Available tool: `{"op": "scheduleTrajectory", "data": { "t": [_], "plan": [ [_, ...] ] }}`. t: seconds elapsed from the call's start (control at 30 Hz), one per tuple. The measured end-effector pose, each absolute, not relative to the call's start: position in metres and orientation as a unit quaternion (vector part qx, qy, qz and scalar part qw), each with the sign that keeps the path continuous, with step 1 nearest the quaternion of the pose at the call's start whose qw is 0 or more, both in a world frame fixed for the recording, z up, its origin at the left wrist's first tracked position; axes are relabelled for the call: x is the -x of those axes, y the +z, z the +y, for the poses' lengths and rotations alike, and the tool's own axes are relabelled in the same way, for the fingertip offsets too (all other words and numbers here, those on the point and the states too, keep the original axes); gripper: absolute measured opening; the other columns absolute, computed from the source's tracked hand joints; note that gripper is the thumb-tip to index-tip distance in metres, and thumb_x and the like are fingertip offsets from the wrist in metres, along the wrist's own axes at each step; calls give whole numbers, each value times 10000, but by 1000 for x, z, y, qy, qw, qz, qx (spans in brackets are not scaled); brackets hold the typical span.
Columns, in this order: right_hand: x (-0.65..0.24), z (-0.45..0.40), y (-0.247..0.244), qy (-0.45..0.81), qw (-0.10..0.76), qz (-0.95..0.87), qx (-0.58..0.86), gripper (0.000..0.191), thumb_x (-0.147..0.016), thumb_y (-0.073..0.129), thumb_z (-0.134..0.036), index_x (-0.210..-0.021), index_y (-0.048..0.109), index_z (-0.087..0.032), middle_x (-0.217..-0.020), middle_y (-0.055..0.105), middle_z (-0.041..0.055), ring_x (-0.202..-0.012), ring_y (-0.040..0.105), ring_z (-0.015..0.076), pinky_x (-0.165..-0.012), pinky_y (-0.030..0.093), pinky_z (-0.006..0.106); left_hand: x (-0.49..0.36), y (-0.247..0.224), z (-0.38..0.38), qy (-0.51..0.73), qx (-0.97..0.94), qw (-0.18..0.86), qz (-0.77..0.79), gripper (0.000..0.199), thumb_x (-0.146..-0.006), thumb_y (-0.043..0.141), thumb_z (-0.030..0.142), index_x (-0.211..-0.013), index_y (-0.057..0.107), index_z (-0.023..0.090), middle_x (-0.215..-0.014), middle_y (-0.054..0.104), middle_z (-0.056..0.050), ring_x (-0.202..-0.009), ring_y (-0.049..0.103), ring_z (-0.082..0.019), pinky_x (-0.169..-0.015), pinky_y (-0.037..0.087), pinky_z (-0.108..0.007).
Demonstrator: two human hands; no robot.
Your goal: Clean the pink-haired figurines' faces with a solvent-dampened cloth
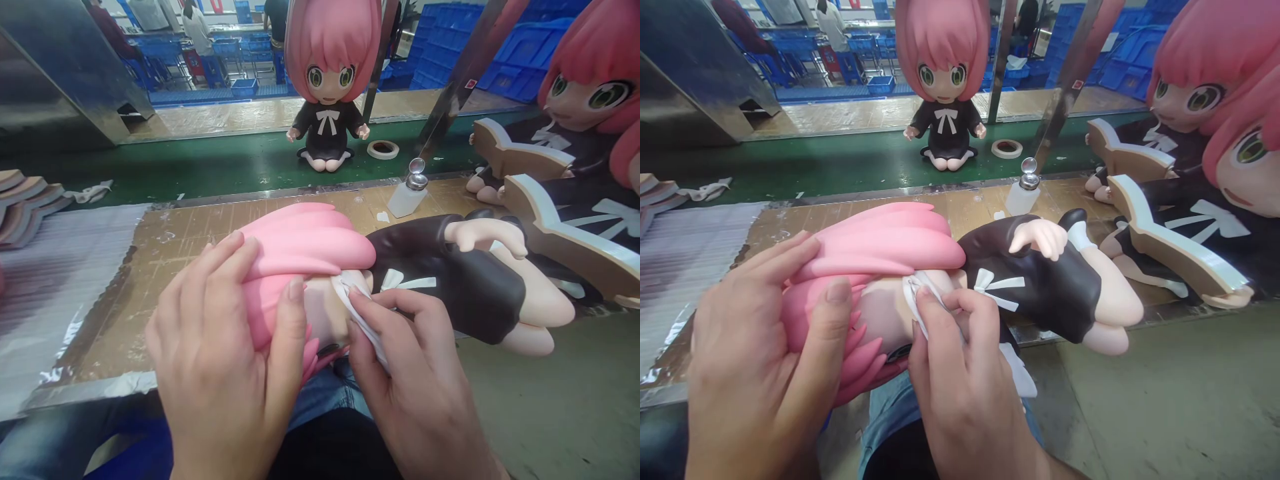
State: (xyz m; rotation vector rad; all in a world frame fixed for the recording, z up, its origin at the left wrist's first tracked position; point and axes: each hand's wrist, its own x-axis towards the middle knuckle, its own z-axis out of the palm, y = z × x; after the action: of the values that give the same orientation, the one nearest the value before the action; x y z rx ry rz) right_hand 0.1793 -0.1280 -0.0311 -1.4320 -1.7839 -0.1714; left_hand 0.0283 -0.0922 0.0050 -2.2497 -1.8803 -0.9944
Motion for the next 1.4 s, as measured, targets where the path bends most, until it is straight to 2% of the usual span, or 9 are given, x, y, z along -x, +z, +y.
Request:
{"op": "scheduleTrajectory", "data": {
  "t": [0.17, 0.33, 0.4, 0.53, 0.7, 0.87, 1.03, 1.23, 1.4],
  "plan": [
    [-177, -126, -31, -88, 410, -707, 569, 240, -966, 591, -111, -1185, 664, -46, -1056, 583, 156, -938, 651, 195, -861, 608, 338, -29, 4, -92, -322, 720, 24, -614, 468, -1011, 392, 474, -1382, 523, 222, -1434, 577, -136, -1362, 490, -404, -1132, 360, -660],
    [-183, -128, -32, -58, 405, -717, 564, 282, -948, 589, -84, -1220, 649, -41, -1063, 552, 151, -958, 627, 184, -721, 600, 251, -29, 1, -90, -325, 725, 37, -607, 480, -992, 382, 494, -1383, 523, 254, -1428, 585, -127, -1345, 505, -400, -1130, 366, -636],
    [-184, -128, -31, -61, 403, -718, 564, 280, -948, 588, -86, -1218, 650, -42, -1066, 554, 153, -957, 629, 185, -718, 601, 253, -30, 1, -89, -324, 723, 37, -609, 482, -996, 371, 489, -1389, 522, 255, -1425, 586, -132, -1348, 504, -393, -1134, 365, -619],
    [-183, -126, -28, -68, 392, -723, 564, 259, -961, 586, -110, -1205, 656, -62, -1066, 568, 146, -942, 656, 186, -777, 618, 280, -30, 3, -89, -330, 718, 35, -612, 537, -1005, 370, 526, -1365, 543, 168, -1404, 594, -165, -1331, 516, -386, -1126, 371, -613],
    [-189, -125, -27, -66, 387, -727, 563, 260, -961, 589, -115, -1211, 648, -72, -1064, 572, 150, -888, 655, 171, -641, 590, 223, -29, 2, -89, -323, 717, 30, -617, 510, -997, 389, 514, -1362, 547, 195, -1414, 589, -155, -1344, 506, -385, -1132, 366, -608],
    [-197, -123, -26, -29, 396, -738, 545, 242, -981, 549, -114, -1207, 637, -102, -1085, 563, 138, -918, 652, 157, -726, 599, 231, -30, 2, -92, -322, 706, 23, -630, 485, -993, 374, 517, -1395, 521, 289, -1453, 564, -82, -1371, 488, -377, -1158, 350, -607],
    [-201, -123, -27, -19, 397, -739, 543, 238, -973, 557, -98, -1192, 650, -90, -1076, 550, 128, -950, 642, 145, -745, 582, 198, -30, 3, -92, -318, 717, 28, -620, 476, -996, 380, 501, -1391, 519, 274, -1433, 579, -97, -1356, 499, -368, -1146, 357, -591],
    [-187, -123, -29, -40, 394, -742, 541, 282, -963, 573, -94, -1240, 626, -73, -1091, 542, 137, -950, 636, 175, -723, 595, 238, -28, 0, -89, -331, 715, 37, -615, 509, -990, 401, 521, -1356, 544, 197, -1410, 589, -143, -1336, 509, -395, -1135, 356, -609],
    [-191, -127, -32, -72, 379, -740, 551, 288, -945, 606, -81, -1231, 633, -62, -1081, 552, 144, -962, 629, 180, -714, 586, 226, -30, 1, -91, -336, 718, 36, -609, 490, -998, 411, 481, -1366, 539, 184, -1413, 587, -148, -1332, 515, -389, -1131, 365, -612]
  ]
}}
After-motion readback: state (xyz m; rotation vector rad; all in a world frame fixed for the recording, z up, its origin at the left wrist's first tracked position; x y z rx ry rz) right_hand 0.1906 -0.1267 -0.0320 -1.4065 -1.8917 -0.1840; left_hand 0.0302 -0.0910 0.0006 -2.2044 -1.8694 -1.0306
